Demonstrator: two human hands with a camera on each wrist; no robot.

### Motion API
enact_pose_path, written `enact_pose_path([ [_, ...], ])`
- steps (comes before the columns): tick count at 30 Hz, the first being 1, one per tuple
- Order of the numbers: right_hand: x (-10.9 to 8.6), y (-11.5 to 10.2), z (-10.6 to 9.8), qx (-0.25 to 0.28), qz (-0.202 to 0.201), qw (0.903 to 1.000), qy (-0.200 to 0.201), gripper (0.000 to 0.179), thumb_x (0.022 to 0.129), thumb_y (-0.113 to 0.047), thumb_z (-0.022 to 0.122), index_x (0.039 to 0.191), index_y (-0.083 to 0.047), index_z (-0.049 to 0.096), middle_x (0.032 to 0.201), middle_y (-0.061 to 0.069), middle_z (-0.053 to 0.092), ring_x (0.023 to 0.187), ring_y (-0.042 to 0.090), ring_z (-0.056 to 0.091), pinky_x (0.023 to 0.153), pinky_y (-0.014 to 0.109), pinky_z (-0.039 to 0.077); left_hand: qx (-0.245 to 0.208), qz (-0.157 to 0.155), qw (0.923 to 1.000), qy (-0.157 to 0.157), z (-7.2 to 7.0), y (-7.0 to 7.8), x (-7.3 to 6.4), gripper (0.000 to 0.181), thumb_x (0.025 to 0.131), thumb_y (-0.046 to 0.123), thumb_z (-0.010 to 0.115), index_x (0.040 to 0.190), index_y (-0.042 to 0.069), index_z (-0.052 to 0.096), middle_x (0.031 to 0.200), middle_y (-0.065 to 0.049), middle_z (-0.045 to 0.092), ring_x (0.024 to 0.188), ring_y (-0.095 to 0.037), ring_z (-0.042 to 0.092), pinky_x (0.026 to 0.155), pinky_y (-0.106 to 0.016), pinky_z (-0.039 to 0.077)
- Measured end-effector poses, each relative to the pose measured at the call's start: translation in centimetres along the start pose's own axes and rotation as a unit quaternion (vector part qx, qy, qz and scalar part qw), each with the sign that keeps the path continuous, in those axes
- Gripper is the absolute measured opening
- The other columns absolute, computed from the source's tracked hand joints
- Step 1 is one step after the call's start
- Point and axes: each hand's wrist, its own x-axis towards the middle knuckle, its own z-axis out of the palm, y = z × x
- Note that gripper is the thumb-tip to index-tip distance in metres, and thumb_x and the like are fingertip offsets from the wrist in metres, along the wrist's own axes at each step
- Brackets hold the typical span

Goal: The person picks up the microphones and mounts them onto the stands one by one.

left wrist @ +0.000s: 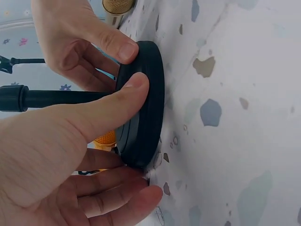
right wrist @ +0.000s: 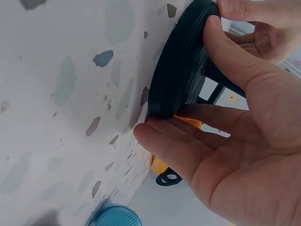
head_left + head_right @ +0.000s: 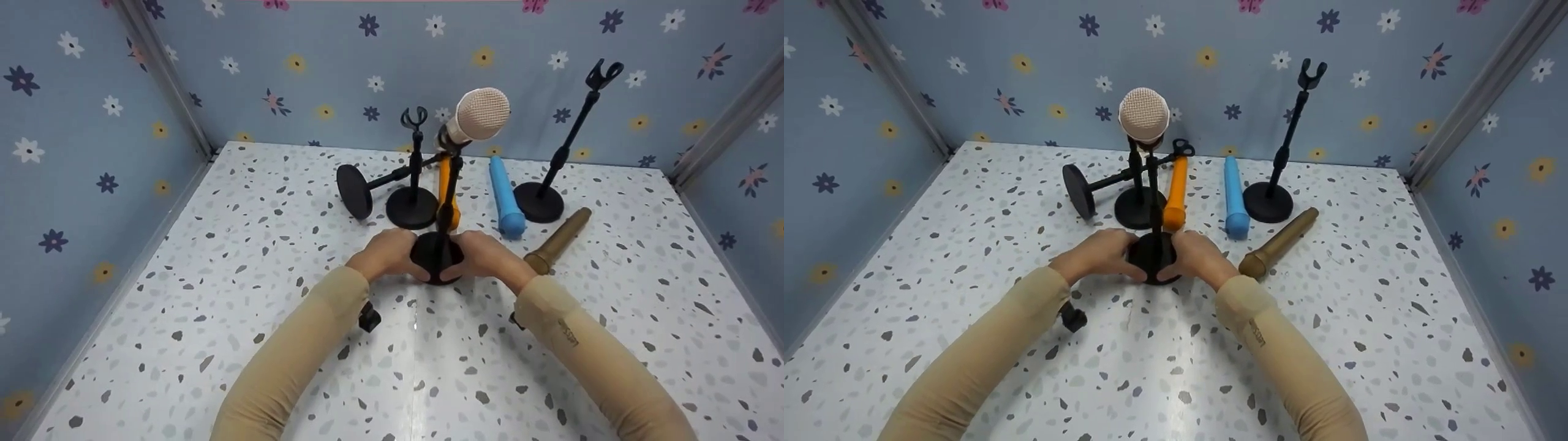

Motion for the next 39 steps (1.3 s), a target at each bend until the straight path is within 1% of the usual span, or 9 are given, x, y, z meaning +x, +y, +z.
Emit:
enact_pose_path([
  [9, 0.0, 0.1, 0.2, -0.014, -0.017, 0.9997, 0.006, 0.054, 0.078, -0.032, 0.089, 0.122, -0.006, 0.07, 0.107, 0.012, 0.072, 0.094, 0.026, 0.063, 0.09, 0.044, 0.051, 0.021, 0.002, 0.9998, -0.001, 0.1, -0.1, 0.0, 0.053, 0.074, 0.042, 0.09, 0.107, 0.007, 0.069, 0.102, -0.006, 0.069, 0.095, -0.026, 0.062, 0.089, -0.041, 0.051],
  [17, -0.1, 0.2, 0.1, -0.014, -0.017, 0.9998, -0.001, 0.054, 0.079, -0.031, 0.089, 0.123, -0.005, 0.069, 0.109, 0.012, 0.071, 0.095, 0.025, 0.063, 0.091, 0.044, 0.05, 0.017, 0.013, 0.9998, 0.0, 0.5, -0.2, 0.1, 0.051, 0.074, 0.041, 0.089, 0.108, 0.008, 0.069, 0.102, -0.004, 0.068, 0.095, -0.024, 0.062, 0.089, -0.039, 0.051],
  [24, -0.2, 0.3, 0.0, -0.047, -0.032, 0.9984, 0.004, 0.059, 0.081, -0.037, 0.087, 0.125, -0.004, 0.067, 0.114, 0.015, 0.071, 0.099, 0.029, 0.064, 0.091, 0.047, 0.051, 0.037, 0.019, 0.9991, -0.002, 0.4, -0.1, 0.3, 0.048, 0.076, 0.041, 0.088, 0.105, 0.007, 0.07, 0.1, -0.006, 0.07, 0.093, -0.026, 0.063, 0.088, -0.041, 0.052],
  [31, 0.0, 0.2, 0.3, -0.048, -0.031, 0.9984, 0.002, 0.058, 0.081, -0.038, 0.087, 0.124, -0.004, 0.068, 0.111, 0.014, 0.071, 0.097, 0.028, 0.064, 0.09, 0.045, 0.051, 0.04, 0.026, 0.9988, -0.002, 0.4, -0.4, 0.0, 0.046, 0.078, 0.039, 0.087, 0.104, 0.006, 0.07, 0.099, -0.006, 0.069, 0.09, -0.025, 0.063, 0.085, -0.042, 0.052],
  [36, -0.4, 0.6, -0.1, -0.047, -0.025, 0.9986, -0.001, 0.056, 0.081, -0.036, 0.087, 0.122, -0.003, 0.068, 0.111, 0.014, 0.071, 0.096, 0.027, 0.063, 0.091, 0.046, 0.051, 0.05, 0.045, 0.9977, 0.004, 0.6, 0.1, 0.0, 0.046, 0.079, 0.04, 0.086, 0.105, 0.005, 0.071, 0.1, -0.009, 0.07, 0.093, -0.028, 0.064, 0.087, -0.044, 0.052],
  [39, -0.8, 1.0, -0.6, -0.054, -0.029, 0.9981, -0.003, 0.053, 0.081, -0.035, 0.087, 0.118, -0.002, 0.068, 0.107, 0.013, 0.071, 0.092, 0.027, 0.062, 0.089, 0.046, 0.051, 0.062, 0.058, 0.9963, 0.009, 0.8, 0.7, 0.2, 0.048, 0.08, 0.043, 0.085, 0.106, 0.004, 0.071, 0.101, -0.011, 0.07, 0.095, -0.029, 0.064, 0.089, -0.044, 0.051],
])
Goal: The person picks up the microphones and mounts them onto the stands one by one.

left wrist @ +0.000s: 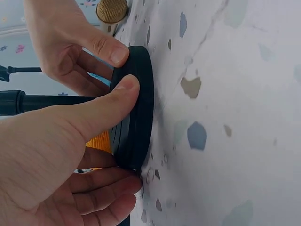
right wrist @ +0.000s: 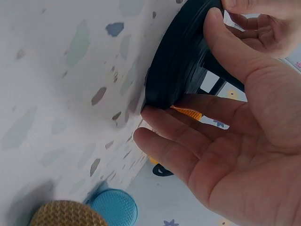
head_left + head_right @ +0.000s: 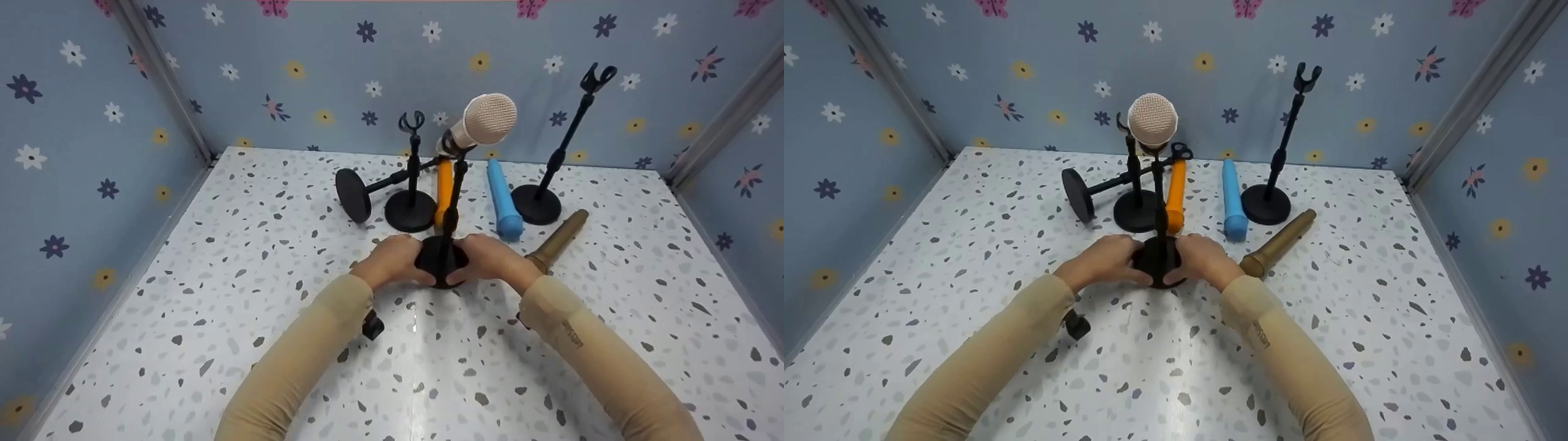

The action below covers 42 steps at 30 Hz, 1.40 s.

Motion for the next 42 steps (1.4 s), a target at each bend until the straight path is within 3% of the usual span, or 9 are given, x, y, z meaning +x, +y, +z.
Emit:
enact_pose_path([
  [8, -1.0, 1.3, -0.9, -0.026, 0.02, 0.9988, -0.035, 0.047, 0.084, -0.034, 0.084, 0.114, -0.002, 0.067, 0.107, 0.014, 0.07, 0.092, 0.027, 0.06, 0.093, 0.046, 0.051, 0.055, 0.017, 0.9983, -0.001, 1.2, 2.1, 0.9, 0.055, 0.087, 0.05, 0.077, 0.115, 0.002, 0.07, 0.109, -0.014, 0.069, 0.101, -0.029, 0.062, 0.09, -0.042, 0.052],
  [11, -1.3, 1.7, -1.3, -0.054, 0.027, 0.997, -0.049, 0.051, 0.087, -0.034, 0.082, 0.121, 0.001, 0.066, 0.113, 0.018, 0.069, 0.105, 0.034, 0.06, 0.099, 0.05, 0.048, 0.055, 0.001, 0.9985, -0.002, 1.6, 3.2, 1.3, 0.057, 0.089, 0.05, 0.075, 0.119, 0.002, 0.069, 0.111, -0.015, 0.067, 0.101, -0.028, 0.06, 0.091, -0.042, 0.051],
  [14, -1.6, 1.9, -1.7, -0.081, 0.038, 0.9945, -0.054, 0.06, 0.089, -0.034, 0.079, 0.132, 0.005, 0.061, 0.124, 0.023, 0.065, 0.124, 0.043, 0.051, 0.106, 0.055, 0.042, 0.055, -0.015, 0.9984, -0.002, 1.9, 4.2, 2.0, 0.059, 0.09, 0.051, 0.074, 0.124, 0.003, 0.068, 0.114, -0.015, 0.066, 0.104, -0.029, 0.059, 0.094, -0.042, 0.05],
  [17, -1.7, 2.3, -2.0, -0.089, 0.054, 0.9926, -0.062, 0.066, 0.092, -0.034, 0.077, 0.139, 0.005, 0.056, 0.135, 0.027, 0.057, 0.134, 0.048, 0.04, 0.109, 0.06, 0.037, 0.064, -0.024, 0.9977, 0.0, 2.2, 4.8, 2.6, 0.061, 0.091, 0.052, 0.073, 0.128, 0.004, 0.067, 0.117, -0.015, 0.066, 0.107, -0.028, 0.059, 0.095, -0.041, 0.05],
  [20, -1.8, 2.6, -2.4, -0.084, 0.07, 0.9918, -0.067, 0.066, 0.092, -0.034, 0.076, 0.142, 0.004, 0.054, 0.141, 0.032, 0.048, 0.131, 0.05, 0.039, 0.107, 0.062, 0.039, 0.082, -0.026, 0.9963, 0.005, 2.5, 5.3, 3.2, 0.06, 0.092, 0.053, 0.071, 0.126, 0.004, 0.068, 0.117, -0.014, 0.067, 0.105, -0.028, 0.06, 0.093, -0.041, 0.051],
  [27, -1.5, 3.5, -3.3, -0.051, 0.13, 0.9858, -0.093, 0.076, 0.096, -0.035, 0.071, 0.155, -0.001, 0.036, 0.162, 0.034, 0.006, 0.143, 0.062, 0.011, 0.11, 0.073, 0.023, 0.106, -0.05, 0.9927, 0.031, 2.8, 6.4, 4.0, 0.055, 0.092, 0.055, 0.069, 0.119, 0.007, 0.073, 0.11, -0.01, 0.07, 0.1, -0.027, 0.063, 0.086, -0.042, 0.054],
  [31, -1.1, 4.1, -3.6, -0.04, 0.135, 0.9861, -0.088, 0.075, 0.097, -0.034, 0.07, 0.156, -0.004, 0.035, 0.164, 0.029, 0.007, 0.144, 0.062, 0.006, 0.112, 0.073, 0.017, 0.115, -0.078, 0.9893, 0.044, 3.1, 7.0, 4.6, 0.055, 0.093, 0.056, 0.067, 0.122, 0.009, 0.071, 0.114, -0.008, 0.07, 0.105, -0.026, 0.062, 0.09, -0.043, 0.052],
  [38, -0.1, 4.8, -3.7, -0.061, 0.119, 0.9889, -0.065, 0.069, 0.098, -0.03, 0.068, 0.153, 0.001, 0.039, 0.163, 0.028, 0.015, 0.146, 0.058, 0.003, 0.113, 0.071, 0.016, 0.175, -0.081, 0.9783, 0.077, 3.7, 7.8, 5.5, 0.042, 0.098, 0.048, 0.062, 0.119, 0.013, 0.074, 0.116, -0.005, 0.072, 0.106, -0.024, 0.063, 0.087, -0.042, 0.051],
  [42, 0.1, 5.1, -3.8, -0.06, 0.122, 0.9887, -0.064, 0.068, 0.1, -0.031, 0.066, 0.154, 0.0, 0.038, 0.163, 0.027, 0.019, 0.145, 0.059, 0.007, 0.113, 0.071, 0.019, 0.176, -0.09, 0.9769, 0.082, 3.6, 8.0, 5.9, 0.041, 0.099, 0.048, 0.062, 0.118, 0.015, 0.075, 0.117, -0.005, 0.072, 0.106, -0.023, 0.062, 0.086, -0.041, 0.052],
])
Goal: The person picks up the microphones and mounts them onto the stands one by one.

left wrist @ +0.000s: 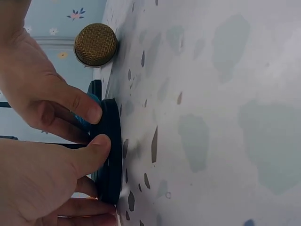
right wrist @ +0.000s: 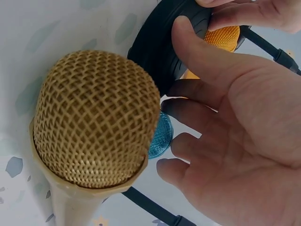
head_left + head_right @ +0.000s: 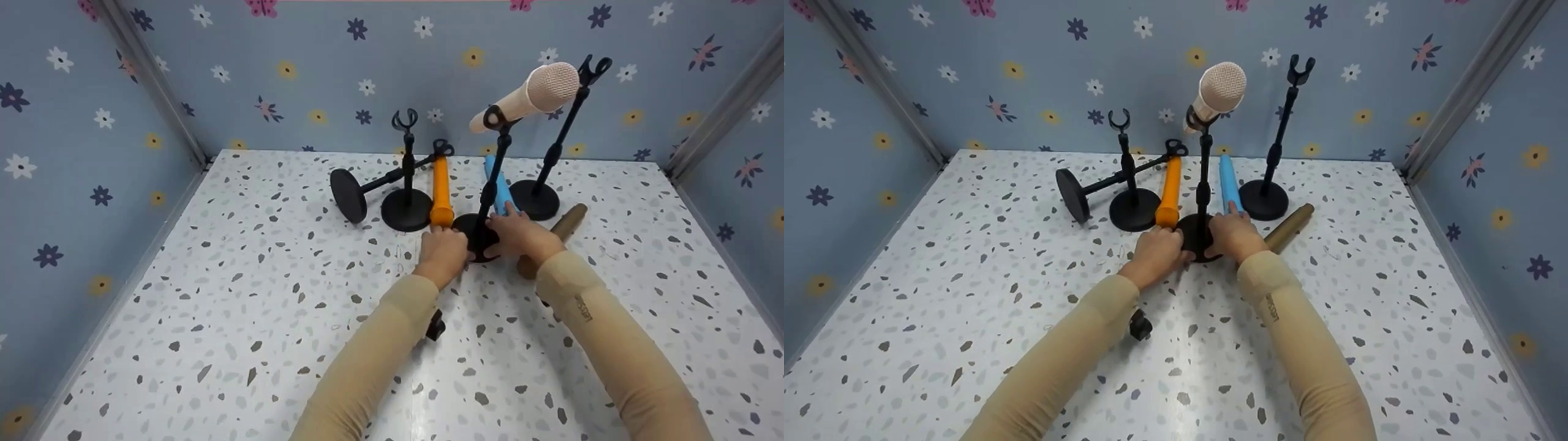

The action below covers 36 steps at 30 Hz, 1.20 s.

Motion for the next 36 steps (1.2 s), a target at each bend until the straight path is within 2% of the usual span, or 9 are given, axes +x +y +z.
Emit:
enact_pose_path([
  [7, 0.15, 0.25, -0.03, 0.016, 0.006, 0.9998, -0.002, 0.07, 0.1, -0.03, 0.067, 0.155, -0.001, 0.036, 0.163, 0.031, 0.01, 0.142, 0.063, 0.01, 0.11, 0.073, 0.022, -0.004, 0.003, 0.9999, -0.013, -0.3, -0.13, 0.31, 0.037, 0.098, 0.044, 0.065, 0.117, 0.015, 0.076, 0.119, -0.005, 0.072, 0.106, -0.024, 0.061, 0.084, -0.04, 0.053],
  [13, 0.19, 0.25, 0.09, 0.009, 0.003, 1.0, 0.001, 0.07, 0.1, -0.031, 0.066, 0.155, 0.0, 0.035, 0.162, 0.035, 0.005, 0.143, 0.062, 0.012, 0.11, 0.072, 0.024, -0.004, 0.006, 0.9999, -0.014, -0.37, -0.24, 0.3, 0.037, 0.098, 0.043, 0.065, 0.118, 0.014, 0.075, 0.117, -0.006, 0.071, 0.105, -0.024, 0.061, 0.083, -0.039, 0.053],
  [21, 0.01, 0.23, 0.19, -0.012, -0.014, 0.9998, 0.009, 0.068, 0.1, -0.031, 0.066, 0.153, 0.001, 0.039, 0.16, 0.037, 0.009, 0.142, 0.061, 0.017, 0.111, 0.069, 0.027, -0.003, 0.004, 1.0, -0.008, -0.23, -0.15, 0.14, 0.042, 0.1, 0.043, 0.063, 0.123, 0.009, 0.072, 0.121, -0.009, 0.07, 0.107, -0.026, 0.06, 0.084, -0.04, 0.053],
  [26, -0.07, 0.21, 0.16, 0.005, -0.005, 1.0, 0.004, 0.068, 0.1, -0.03, 0.066, 0.154, -0.001, 0.038, 0.161, 0.036, 0.007, 0.143, 0.06, 0.015, 0.112, 0.069, 0.024, -0.002, 0.001, 0.9999, -0.012, -0.14, -0.06, 0.11, 0.052, 0.1, 0.046, 0.061, 0.131, 0.004, 0.067, 0.125, -0.011, 0.068, 0.109, -0.026, 0.059, 0.085, -0.04, 0.052],
  [32, 0.01, 0.33, 0.15, -0.002, -0.022, 0.9996, 0.019, 0.066, 0.099, -0.029, 0.068, 0.151, 0.002, 0.043, 0.16, 0.037, 0.014, 0.142, 0.06, 0.019, 0.112, 0.067, 0.026, 0.018, 0.01, 0.9998, -0.005, -0.34, -0.17, -0.11, 0.052, 0.101, 0.048, 0.06, 0.129, 0.004, 0.068, 0.122, -0.008, 0.069, 0.108, -0.026, 0.061, 0.084, -0.04, 0.054],
  [36, 0.1, 0.46, 0.16, 0.004, -0.024, 0.9996, 0.016, 0.066, 0.099, -0.029, 0.068, 0.151, 0.002, 0.043, 0.16, 0.038, 0.013, 0.143, 0.058, 0.021, 0.112, 0.067, 0.027, 0.009, 0.011, 0.9999, -0.008, -0.3, -0.31, -0.11, 0.054, 0.101, 0.046, 0.06, 0.13, 0.002, 0.066, 0.123, -0.009, 0.069, 0.109, -0.027, 0.06, 0.085, -0.041, 0.054],
])
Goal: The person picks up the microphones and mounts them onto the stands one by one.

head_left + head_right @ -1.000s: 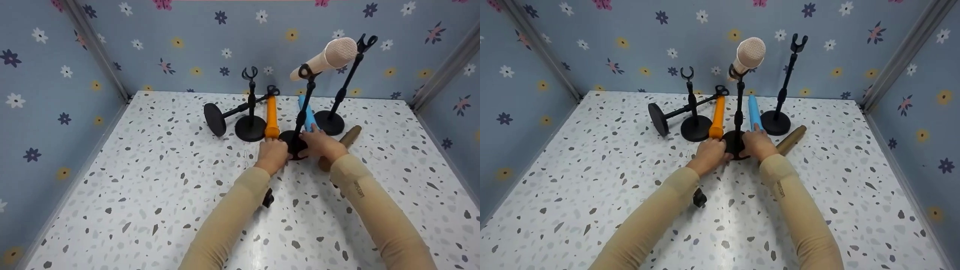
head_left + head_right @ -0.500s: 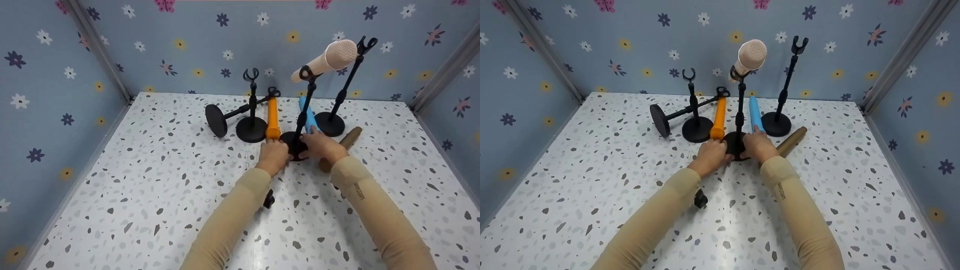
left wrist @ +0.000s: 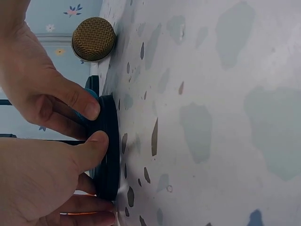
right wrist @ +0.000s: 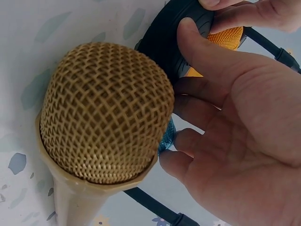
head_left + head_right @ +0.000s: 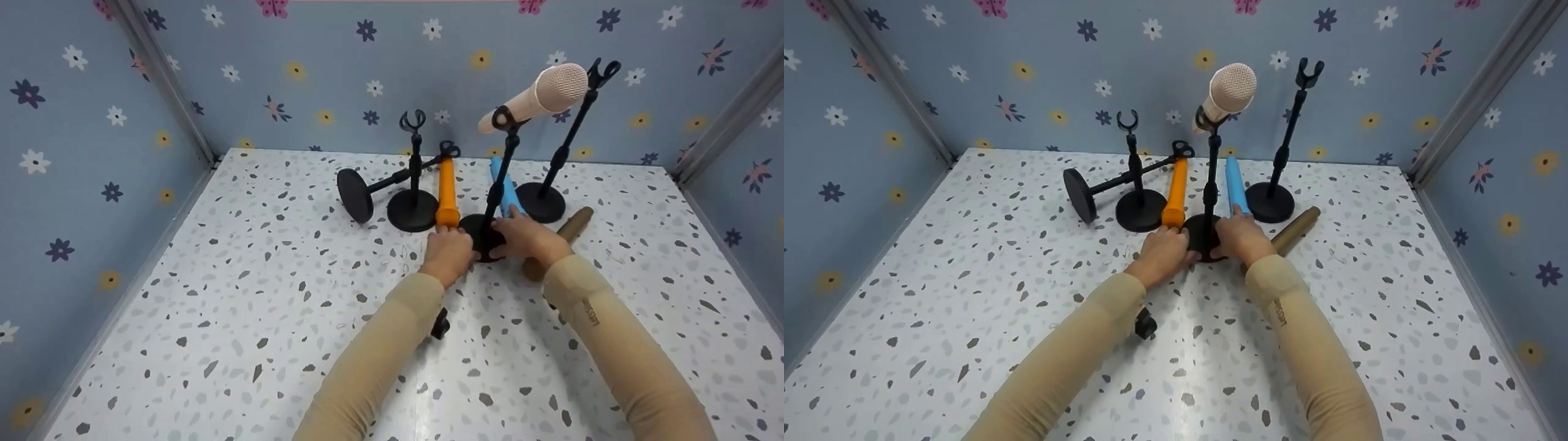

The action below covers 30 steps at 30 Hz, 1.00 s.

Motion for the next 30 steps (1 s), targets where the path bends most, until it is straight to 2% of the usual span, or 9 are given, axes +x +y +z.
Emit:
enact_pose_path([
  [10, 0.02, -0.04, -0.04, 0.011, 0.018, 0.9997, -0.012, 0.067, 0.1, -0.031, 0.067, 0.153, -0.001, 0.04, 0.161, 0.035, 0.007, 0.145, 0.058, 0.013, 0.112, 0.071, 0.022, -0.01, -0.005, 0.9999, -0.013, 0.08, -0.13, 0.2, 0.058, 0.101, 0.049, 0.059, 0.135, 0.001, 0.062, 0.127, -0.01, 0.067, 0.112, -0.026, 0.058, 0.088, -0.041, 0.053],
  [15, -0.08, -0.16, 0.14, 0.02, 0.042, 0.9988, -0.017, 0.068, 0.1, -0.032, 0.066, 0.154, -0.002, 0.039, 0.162, 0.036, -0.001, 0.143, 0.063, 0.006, 0.107, 0.076, 0.02, -0.013, -0.018, 0.9994, -0.025, 0.32, -0.13, 0.32, 0.063, 0.102, 0.051, 0.056, 0.143, 0.004, 0.056, 0.138, -0.009, 0.061, 0.121, -0.028, 0.054, 0.093, -0.043, 0.051],
  [20, 0.03, -0.09, 0.31, 0.024, 0.042, 0.9986, -0.02, 0.067, 0.1, -0.033, 0.066, 0.154, -0.003, 0.039, 0.162, 0.035, 0.0, 0.144, 0.06, 0.007, 0.108, 0.075, 0.021, -0.008, -0.025, 0.9991, -0.031, 0.37, -0.09, 0.32, 0.065, 0.102, 0.052, 0.055, 0.147, 0.005, 0.053, 0.144, -0.011, 0.057, 0.125, -0.029, 0.053, 0.094, -0.043, 0.051],
  [25, -0.04, 0.16, 0.21, 0.023, 0.014, 0.9996, -0.001, 0.067, 0.1, -0.032, 0.067, 0.153, 0.0, 0.041, 0.161, 0.035, 0.01, 0.144, 0.059, 0.011, 0.112, 0.07, 0.022, 0.003, -0.028, 0.9993, -0.026, 0.33, -0.12, 0.3, 0.068, 0.102, 0.054, 0.053, 0.148, 0.005, 0.051, 0.142, -0.01, 0.057, 0.124, -0.028, 0.053, 0.092, -0.041, 0.05],
  [30, -0.24, 0.49, 0.3, 0.013, -0.018, 0.9995, 0.022, 0.063, 0.098, -0.029, 0.069, 0.149, 0.001, 0.047, 0.159, 0.031, 0.027, 0.146, 0.055, 0.014, 0.114, 0.066, 0.024, 0.027, -0.019, 0.9993, -0.015, 0.53, -0.27, 0.1, 0.069, 0.103, 0.057, 0.048, 0.15, 0.007, 0.049, 0.143, -0.01, 0.057, 0.125, -0.028, 0.053, 0.094, -0.041, 0.05],
])
